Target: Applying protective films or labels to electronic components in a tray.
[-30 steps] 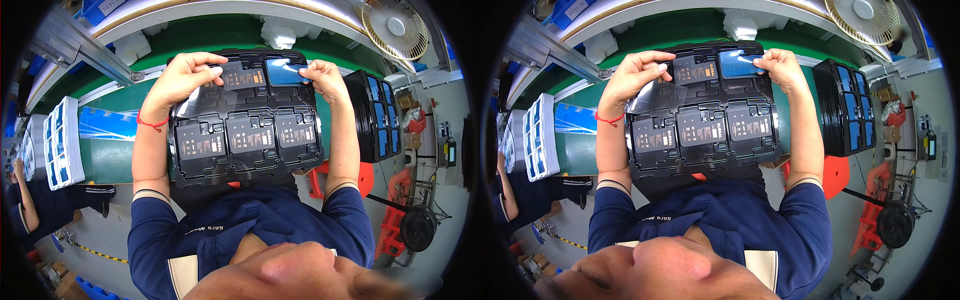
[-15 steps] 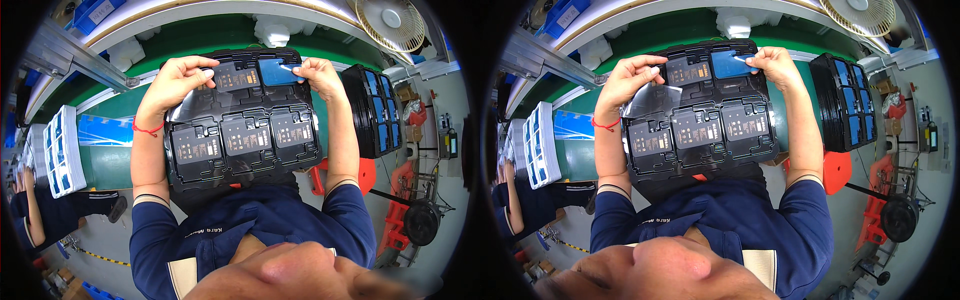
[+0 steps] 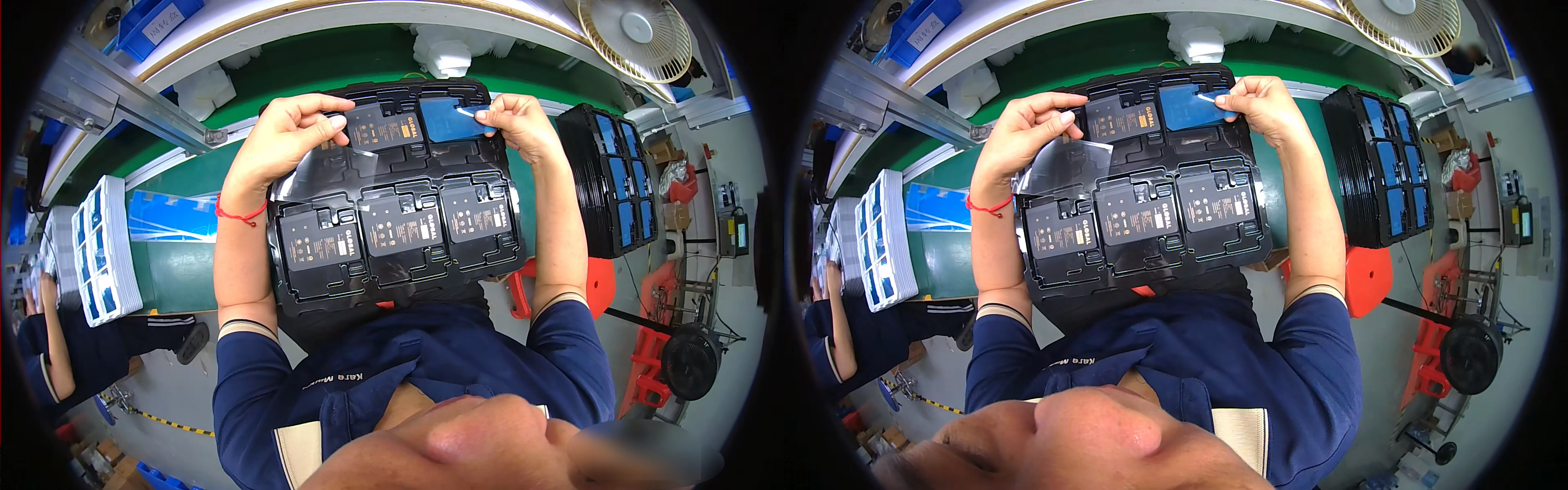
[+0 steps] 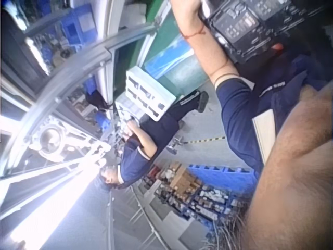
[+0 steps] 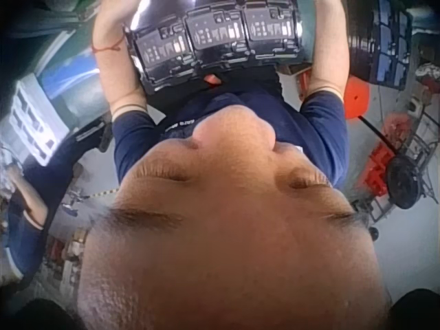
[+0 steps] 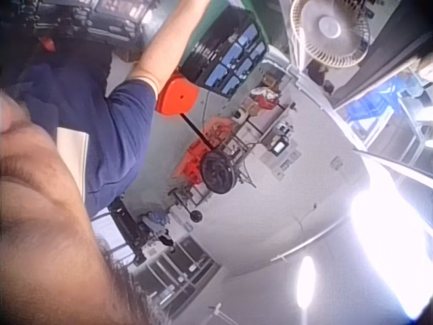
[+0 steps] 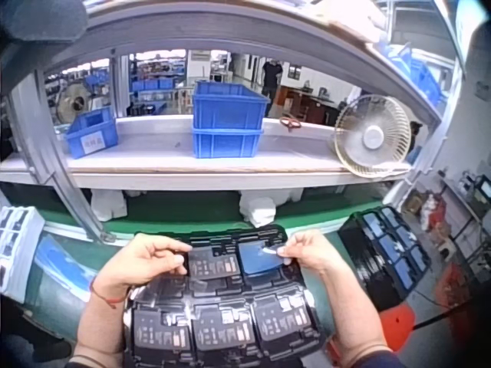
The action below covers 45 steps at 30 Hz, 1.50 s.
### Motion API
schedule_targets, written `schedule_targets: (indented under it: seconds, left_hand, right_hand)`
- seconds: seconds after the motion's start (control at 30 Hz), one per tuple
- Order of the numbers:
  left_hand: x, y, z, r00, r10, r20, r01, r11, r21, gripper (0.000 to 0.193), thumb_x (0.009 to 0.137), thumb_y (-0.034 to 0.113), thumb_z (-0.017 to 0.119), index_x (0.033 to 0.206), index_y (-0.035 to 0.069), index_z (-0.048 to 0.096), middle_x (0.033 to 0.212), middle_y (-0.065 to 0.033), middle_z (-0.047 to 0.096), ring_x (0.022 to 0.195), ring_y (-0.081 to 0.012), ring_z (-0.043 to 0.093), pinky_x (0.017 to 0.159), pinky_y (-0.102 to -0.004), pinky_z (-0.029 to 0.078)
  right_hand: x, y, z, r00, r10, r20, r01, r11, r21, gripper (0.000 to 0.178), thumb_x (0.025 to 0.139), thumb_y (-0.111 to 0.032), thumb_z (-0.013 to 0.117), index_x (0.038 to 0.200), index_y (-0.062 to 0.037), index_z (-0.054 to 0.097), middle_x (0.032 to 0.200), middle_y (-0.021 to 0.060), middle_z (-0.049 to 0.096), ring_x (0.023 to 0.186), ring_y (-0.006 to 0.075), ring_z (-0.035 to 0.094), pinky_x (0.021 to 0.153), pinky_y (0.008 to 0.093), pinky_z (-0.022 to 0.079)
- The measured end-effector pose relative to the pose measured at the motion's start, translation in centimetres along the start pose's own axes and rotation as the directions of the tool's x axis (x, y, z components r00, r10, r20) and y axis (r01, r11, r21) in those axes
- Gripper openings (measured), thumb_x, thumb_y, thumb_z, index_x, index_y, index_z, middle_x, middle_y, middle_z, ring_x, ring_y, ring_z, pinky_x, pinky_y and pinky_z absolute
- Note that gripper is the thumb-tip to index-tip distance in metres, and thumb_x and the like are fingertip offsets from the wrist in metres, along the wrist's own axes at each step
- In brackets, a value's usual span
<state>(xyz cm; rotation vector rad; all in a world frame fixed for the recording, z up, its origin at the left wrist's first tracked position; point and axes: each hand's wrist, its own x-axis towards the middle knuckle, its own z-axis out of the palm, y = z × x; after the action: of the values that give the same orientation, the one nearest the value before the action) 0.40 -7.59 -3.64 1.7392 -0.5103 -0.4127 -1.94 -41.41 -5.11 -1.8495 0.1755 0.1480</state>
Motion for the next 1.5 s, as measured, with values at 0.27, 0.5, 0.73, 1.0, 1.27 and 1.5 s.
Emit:
schedule_targets:
  seconds: [0.27, 0.5, 0.73, 1.0, 1.27, 1.5]
  left_hand:
    - [-0.2, 0.2, 0.2, 1.000, -0.005, -0.012, 0.004, 1.000, -0.008, 0.028, 0.088, 0.012, 0.060, 0.113, -0.001, 0.061, 0.081, -0.0082, 0.068, 0.075, -0.0090, 0.061, 0.070, -0.0238, 0.046]
    - [-0.1, -0.1, -0.1, 1.000, 0.010, 0.007, -0.010, 1.000, -0.008, 0.030, 0.088, 0.014, 0.061, 0.114, -0.002, 0.061, 0.080, -0.0085, 0.068, 0.075, -0.0085, 0.060, 0.070, -0.0235, 0.046]
    - [-0.3, 0.1, 0.0, 1.000, 0.011, 0.003, -0.011, 1.000, -0.005, 0.031, 0.088, 0.015, 0.061, 0.114, -0.002, 0.061, 0.080, -0.0087, 0.068, 0.074, -0.0083, 0.059, 0.070, -0.0238, 0.046]
    - [-0.2, -0.1, -0.1, 0.999, 0.034, -0.004, -0.034, 0.997, -0.062, 0.030, 0.088, 0.012, 0.060, 0.114, -0.003, 0.060, 0.082, -0.0083, 0.067, 0.076, -0.0089, 0.060, 0.071, -0.0238, 0.047]
    - [-3.2, 3.8, 2.6, 0.952, 0.263, -0.160, -0.219, 0.944, 0.246, 0.030, 0.083, 0.003, 0.062, 0.113, -0.002, 0.061, 0.070, -0.0028, 0.061, 0.064, -0.0050, 0.055, 0.059, -0.0203, 0.044]
    - [-9.0, 5.5, 6.7, 0.634, 0.765, -0.118, -0.666, 0.617, 0.420, 0.044, 0.072, -0.003, 0.070, 0.115, -0.003, 0.060, 0.070, -0.0074, 0.063, 0.051, -0.0116, 0.053, 0.046, -0.0228, 0.042]
  right_hand:
    - [-0.1, -0.3, 0.4, 0.999, -0.027, -0.020, 0.026, 0.999, -0.048, 0.015, 0.072, -0.008, 0.074, 0.066, -0.0054, 0.061, 0.060, 0.0039, 0.061, 0.047, 0.0053, 0.046, 0.042, 0.0211, 0.030]
    - [0.1, 0.1, 0.8, 0.991, -0.127, -0.041, 0.120, 0.984, -0.134, 0.015, 0.072, -0.005, 0.074, 0.066, -0.0040, 0.061, 0.060, 0.0026, 0.061, 0.052, 0.0076, 0.053, 0.047, 0.0201, 0.038]
    - [0.3, 0.5, 1.0, 0.986, -0.152, -0.064, 0.134, 0.964, -0.229, 0.017, 0.071, -0.006, 0.074, 0.063, -0.0031, 0.059, 0.058, 0.0040, 0.061, 0.053, 0.0077, 0.057, 0.050, 0.0227, 0.043]
    - [-2.6, -1.9, 3.4, 0.760, -0.607, -0.232, 0.035, 0.395, -0.918, 0.045, 0.070, -0.025, 0.077, 0.104, -0.0051, 0.054, 0.061, 0.0129, 0.062, 0.058, 0.0307, 0.064, 0.056, 0.0401, 0.050]
    - [-9.1, -6.2, 7.4, 0.894, -0.429, 0.130, 0.444, 0.810, -0.383, 0.043, 0.072, -0.022, 0.078, 0.105, -0.0018, 0.060, 0.062, 0.0062, 0.062, 0.056, 0.0098, 0.059, 0.052, 0.0250, 0.047]
    - [-13.0, -6.1, 13.2, 0.616, -0.674, 0.407, 0.763, 0.638, -0.099, 0.055, 0.076, -0.041, 0.071, 0.106, -0.0012, 0.048, 0.074, 0.0197, 0.063, 0.071, 0.0399, 0.062, 0.060, 0.0440, 0.051]
